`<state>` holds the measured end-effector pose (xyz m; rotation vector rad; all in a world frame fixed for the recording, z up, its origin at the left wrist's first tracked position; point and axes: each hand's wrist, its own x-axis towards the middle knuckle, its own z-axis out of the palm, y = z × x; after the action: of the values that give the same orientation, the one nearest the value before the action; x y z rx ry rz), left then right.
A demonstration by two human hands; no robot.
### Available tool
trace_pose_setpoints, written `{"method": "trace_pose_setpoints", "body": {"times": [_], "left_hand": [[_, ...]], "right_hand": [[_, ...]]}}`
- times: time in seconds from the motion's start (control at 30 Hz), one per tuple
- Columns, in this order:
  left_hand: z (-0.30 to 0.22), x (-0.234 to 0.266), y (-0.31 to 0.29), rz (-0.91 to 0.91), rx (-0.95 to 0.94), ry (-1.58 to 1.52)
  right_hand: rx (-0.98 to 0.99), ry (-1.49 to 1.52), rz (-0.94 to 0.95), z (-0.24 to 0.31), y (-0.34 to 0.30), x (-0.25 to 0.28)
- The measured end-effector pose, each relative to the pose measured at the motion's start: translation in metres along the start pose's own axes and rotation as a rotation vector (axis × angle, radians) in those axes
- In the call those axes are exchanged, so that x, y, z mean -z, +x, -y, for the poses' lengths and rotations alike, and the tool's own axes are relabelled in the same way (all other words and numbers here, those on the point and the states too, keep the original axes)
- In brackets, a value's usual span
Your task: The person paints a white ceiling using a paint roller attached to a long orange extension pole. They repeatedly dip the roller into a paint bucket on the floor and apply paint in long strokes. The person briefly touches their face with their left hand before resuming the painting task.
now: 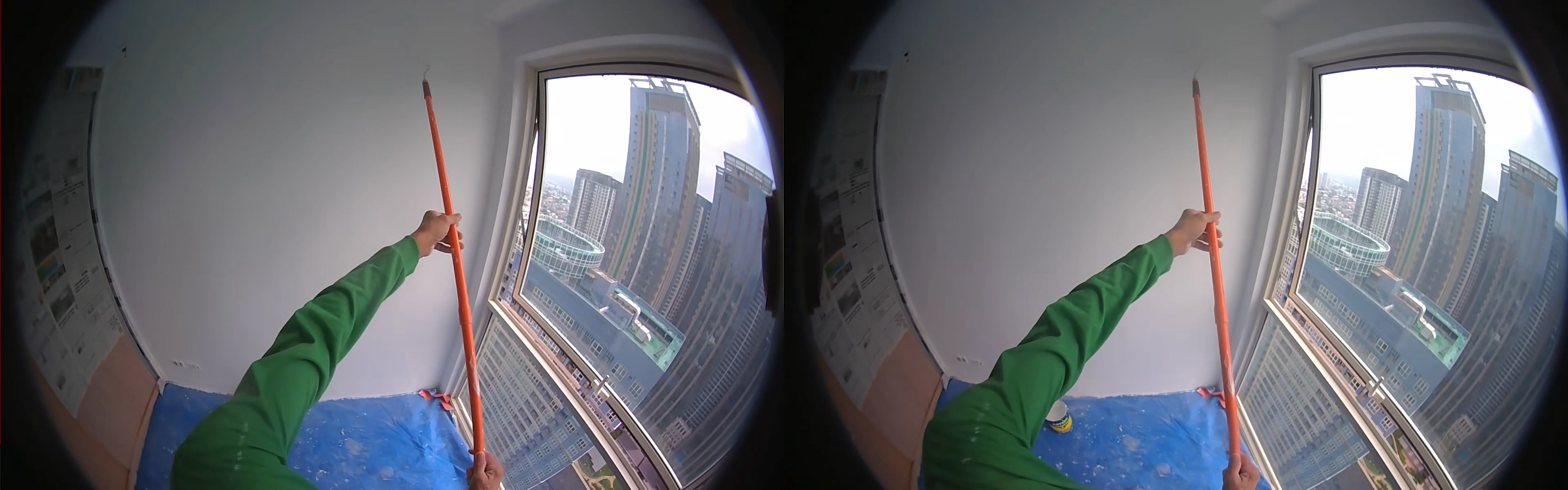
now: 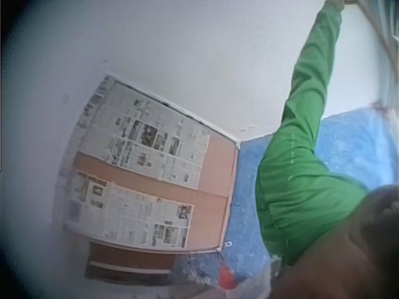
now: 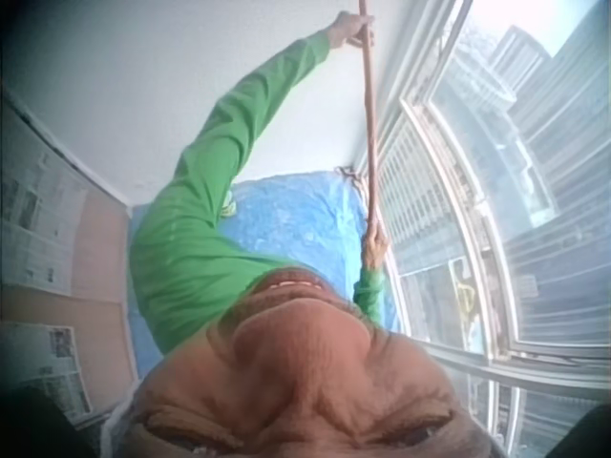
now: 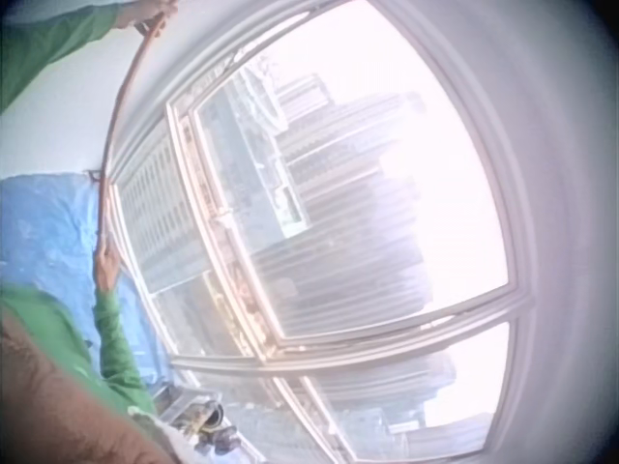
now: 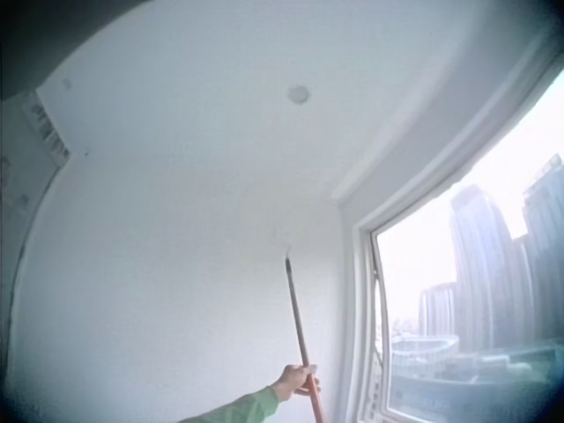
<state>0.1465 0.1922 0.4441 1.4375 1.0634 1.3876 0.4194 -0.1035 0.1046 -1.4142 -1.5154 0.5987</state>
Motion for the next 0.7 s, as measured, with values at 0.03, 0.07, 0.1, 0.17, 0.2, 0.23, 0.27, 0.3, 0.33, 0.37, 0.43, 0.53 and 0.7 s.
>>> {"method": "trace_pose_setpoints", "body": {"times": [0.03,0.07,0.1,0.17,0.2,0.23,0.27,0.3,0.33,0.37,0.43,0.53,0.7], "left_hand": [[0.017,-0.006,-0.011,-0.009,-0.003,-0.029],[0.034,-0.007,-0.026,-0.033,-0.004,-0.050],[0.053,-0.013,-0.038,-0.047,0.023,-0.076],[0.088,-0.024,-0.070,-0.080,0.079,-0.135],[0.105,-0.034,-0.090,-0.089,0.112,-0.172],[0.120,-0.048,-0.113,-0.110,0.144,-0.254],[0.132,-0.064,-0.134,-0.123,0.174,-0.339],[0.147,-0.082,-0.153,-0.133,0.224,-0.426],[0.158,-0.091,-0.168,-0.159,0.273,-0.509],[0.166,-0.092,-0.168,-0.173,0.263,-0.560],[0.179,-0.093,-0.165,-0.198,0.239,-0.677],[0.148,-0.099,-0.144,-0.238,0.184,-0.692],[0.083,-0.092,-0.091,-0.242,0.120,-0.626]], "right_hand": [[0.001,-0.018,-0.002,-0.007,-0.006,0.001],[0.008,-0.028,0.008,-0.016,-0.019,0.000],[0.008,-0.045,0.011,-0.027,-0.035,0.000],[0.016,-0.069,0.025,-0.048,-0.067,0.001],[0.017,-0.079,0.029,-0.056,-0.080,0.002],[-0.008,-0.070,0.036,-0.064,-0.090,0.004],[-0.033,-0.066,0.034,-0.071,-0.097,0.006],[-0.060,-0.061,0.030,-0.074,-0.103,0.008],[-0.098,-0.012,0.066,-0.069,-0.106,0.013],[-0.137,0.038,0.103,-0.061,-0.108,0.018],[-0.215,0.135,0.178,-0.068,-0.116,0.024],[-0.299,0.306,0.222,-0.097,-0.126,0.028],[-0.242,0.442,0.135,-0.052,-0.076,0.031]]}}
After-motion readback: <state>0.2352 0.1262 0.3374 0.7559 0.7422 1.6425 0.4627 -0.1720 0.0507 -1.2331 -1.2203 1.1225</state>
